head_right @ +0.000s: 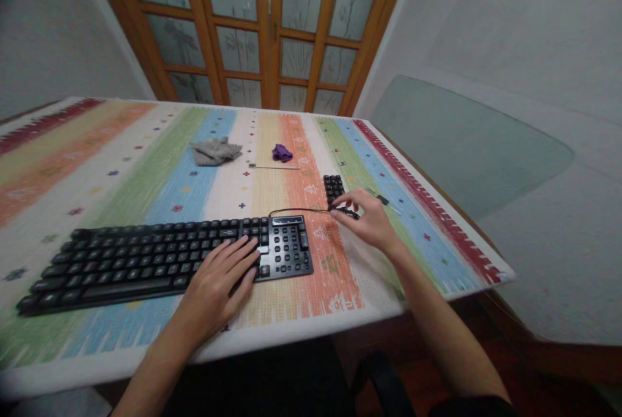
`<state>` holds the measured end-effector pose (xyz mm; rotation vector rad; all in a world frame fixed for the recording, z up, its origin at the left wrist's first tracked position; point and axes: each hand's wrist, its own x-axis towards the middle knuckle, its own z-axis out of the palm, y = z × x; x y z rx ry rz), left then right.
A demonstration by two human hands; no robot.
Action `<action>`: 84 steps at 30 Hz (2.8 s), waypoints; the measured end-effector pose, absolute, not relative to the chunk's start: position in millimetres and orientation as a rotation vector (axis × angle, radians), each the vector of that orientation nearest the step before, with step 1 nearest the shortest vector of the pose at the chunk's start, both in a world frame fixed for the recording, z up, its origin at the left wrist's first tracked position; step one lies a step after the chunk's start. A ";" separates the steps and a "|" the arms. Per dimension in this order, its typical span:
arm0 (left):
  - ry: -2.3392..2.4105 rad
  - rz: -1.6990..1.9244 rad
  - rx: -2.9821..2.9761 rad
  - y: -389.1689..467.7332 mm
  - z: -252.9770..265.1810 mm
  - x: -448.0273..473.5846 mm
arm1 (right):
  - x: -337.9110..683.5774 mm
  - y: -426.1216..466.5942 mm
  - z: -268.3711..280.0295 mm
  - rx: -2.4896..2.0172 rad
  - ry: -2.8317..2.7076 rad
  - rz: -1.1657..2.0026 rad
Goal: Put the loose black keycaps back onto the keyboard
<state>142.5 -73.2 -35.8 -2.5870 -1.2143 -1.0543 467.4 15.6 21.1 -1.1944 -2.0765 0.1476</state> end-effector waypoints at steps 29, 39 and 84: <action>-1.224 -1.013 -2.604 -74.1 -33.4 141.6 | 402.3 -55.0 -13.1 -0.717 -2.394 0.039; -1.199 -1.025 -2.594 -73.5 -33.6 141.4 | 442.4 -7.1 12.6 -1.027 -2.121 -0.126; -1.199 -1.046 -2.603 -73.2 -34.6 142.7 | 389.5 -35.1 30.2 -0.744 -2.433 0.424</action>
